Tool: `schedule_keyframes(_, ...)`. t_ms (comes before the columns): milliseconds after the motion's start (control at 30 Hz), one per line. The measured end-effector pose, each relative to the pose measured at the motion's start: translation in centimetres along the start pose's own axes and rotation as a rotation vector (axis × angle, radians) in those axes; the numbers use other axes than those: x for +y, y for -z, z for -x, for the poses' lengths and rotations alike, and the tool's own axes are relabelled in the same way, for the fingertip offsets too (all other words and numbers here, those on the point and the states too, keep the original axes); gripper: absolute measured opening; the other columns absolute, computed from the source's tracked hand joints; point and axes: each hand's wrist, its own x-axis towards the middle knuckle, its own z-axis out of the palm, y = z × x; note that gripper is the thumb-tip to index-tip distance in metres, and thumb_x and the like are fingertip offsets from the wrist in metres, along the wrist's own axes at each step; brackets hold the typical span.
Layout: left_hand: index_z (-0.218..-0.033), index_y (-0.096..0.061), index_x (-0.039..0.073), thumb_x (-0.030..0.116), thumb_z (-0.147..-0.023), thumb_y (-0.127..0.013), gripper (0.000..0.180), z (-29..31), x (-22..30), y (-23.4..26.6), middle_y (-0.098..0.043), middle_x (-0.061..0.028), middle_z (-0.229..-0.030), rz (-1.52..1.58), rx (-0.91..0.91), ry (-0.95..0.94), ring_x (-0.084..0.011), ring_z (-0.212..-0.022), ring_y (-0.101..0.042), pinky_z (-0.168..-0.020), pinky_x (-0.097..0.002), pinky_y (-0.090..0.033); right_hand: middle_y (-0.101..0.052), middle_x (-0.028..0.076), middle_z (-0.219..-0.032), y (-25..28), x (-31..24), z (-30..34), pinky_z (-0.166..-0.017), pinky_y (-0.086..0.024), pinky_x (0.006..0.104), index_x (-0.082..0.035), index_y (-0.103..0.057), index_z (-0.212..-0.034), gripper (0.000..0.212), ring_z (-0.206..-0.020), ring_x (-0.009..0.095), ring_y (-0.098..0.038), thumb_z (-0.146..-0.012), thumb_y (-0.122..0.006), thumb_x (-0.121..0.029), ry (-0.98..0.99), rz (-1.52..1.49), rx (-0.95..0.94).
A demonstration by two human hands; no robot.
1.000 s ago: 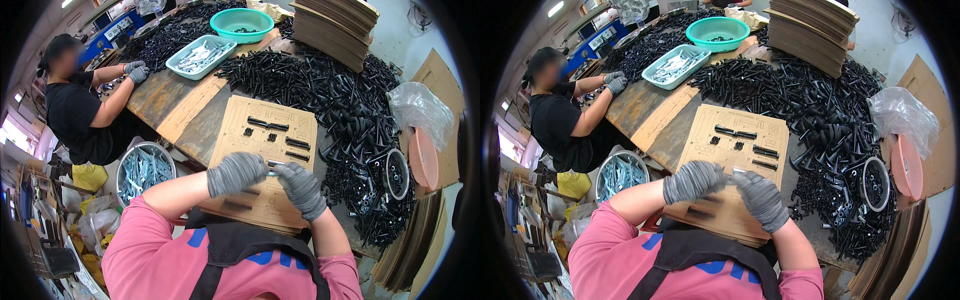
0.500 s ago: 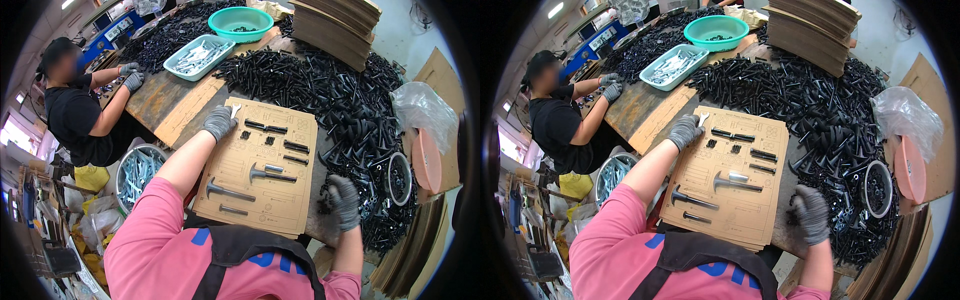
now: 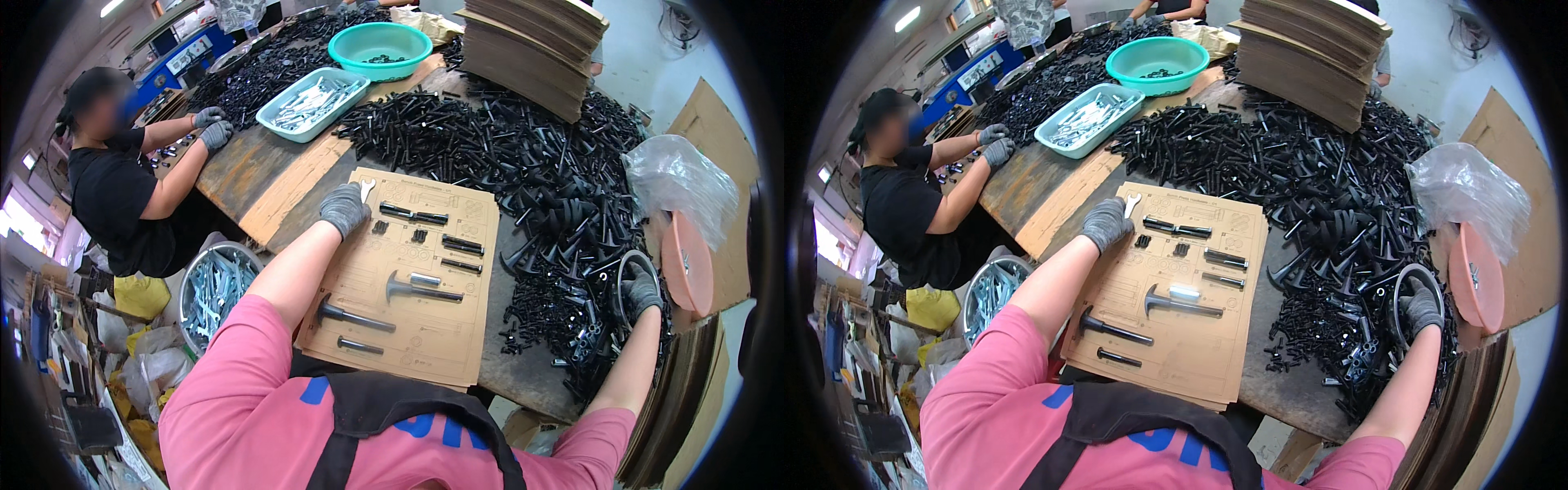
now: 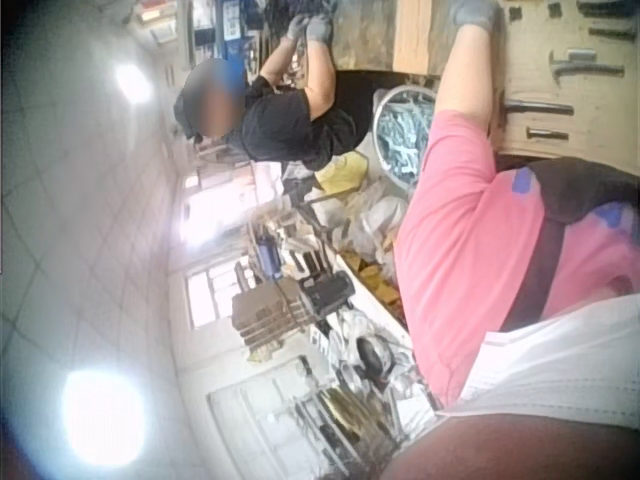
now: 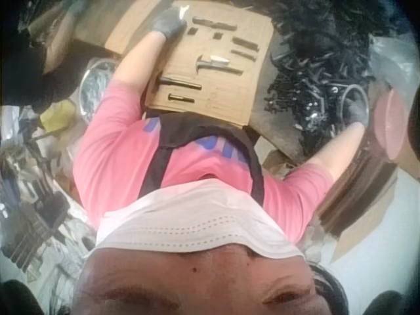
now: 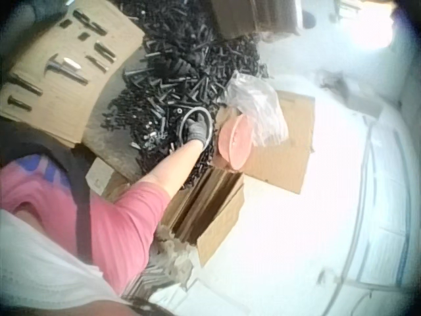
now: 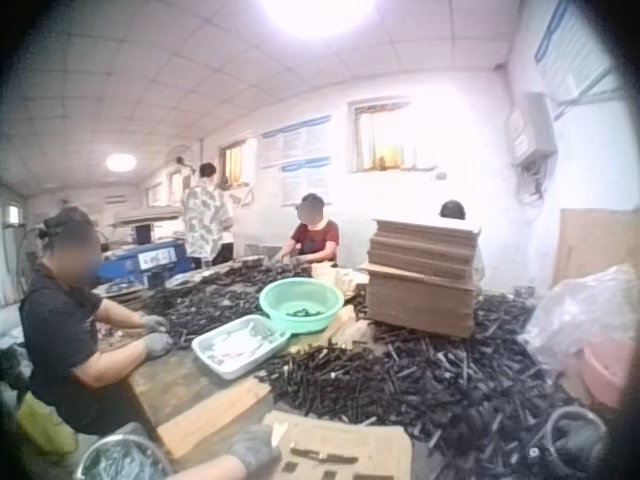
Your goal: The person assembles small black metal hardware components onto a cardboard template, picking parts from a large pile and placing them into designated slots. They handle hammers, bolts, and other fasteners, arranging them methodically on the template throughout the clip.
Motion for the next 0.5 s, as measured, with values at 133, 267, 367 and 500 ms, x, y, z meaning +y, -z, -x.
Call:
schedule_keyframes(133,-0.090,-0.061,-0.001,0.029,-0.067,-0.067,0.039,0.2,0.2,0.0,-0.063,-0.0228,-0.089,0.008,0.003,-0.031,-0.0349,-0.087,-0.061,-0.078,-0.0409,-0.048,-0.056,0.011,-0.116,0.3,-0.2,-0.6,-0.091,-0.041,0.0334,-0.003,-0.053,-0.118,0.060,-0.105,0.025,-0.053,-0.061,-0.071,-0.008,0.013,0.054,-0.014)
schedule_keyframes(267,-0.093,-0.061,0.000,0.027,-0.067,-0.066,0.038,-0.6,0.0,-0.7,-0.063,-0.0228,-0.089,0.001,-0.017,0.059,-0.0345,-0.087,-0.061,-0.078,-0.0412,-0.048,-0.061,0.015,-0.108,0.4,-1.9,0.2,-0.087,-0.042,0.0332,-0.002,-0.057,-0.108,0.041,-0.100,0.027,-0.056,-0.068,-0.066,-0.008,0.004,0.093,0.091)
schedule_keyframes(367,-0.094,-0.061,0.000,0.025,-0.068,-0.064,0.036,-0.8,-0.5,-1.4,-0.063,-0.0227,-0.091,0.005,0.013,0.042,-0.0348,-0.087,-0.061,-0.077,-0.0415,-0.048,-0.060,0.018,-0.109,0.6,-4.0,1.4,-0.088,-0.041,0.0366,-0.003,-0.059,-0.107,0.038,-0.103,0.031,-0.055,-0.072,-0.063,-0.016,0.082,0.069,0.125)
schedule_keyframes(500,-0.102,-0.063,0.007,0.023,-0.076,-0.055,0.032,-1.2,-1.3,-2.2,-0.062,-0.0193,-0.100,0.029,0.073,-0.119,-0.0338,-0.092,-0.060,-0.079,-0.0420,-0.047,-0.056,0.018,-0.116,2.2,-6.2,3.8,-0.093,-0.039,0.0397,-0.005,-0.057,-0.111,0.043,-0.109,0.034,-0.050,-0.074,-0.059,-0.026,0.220,0.179,0.105)
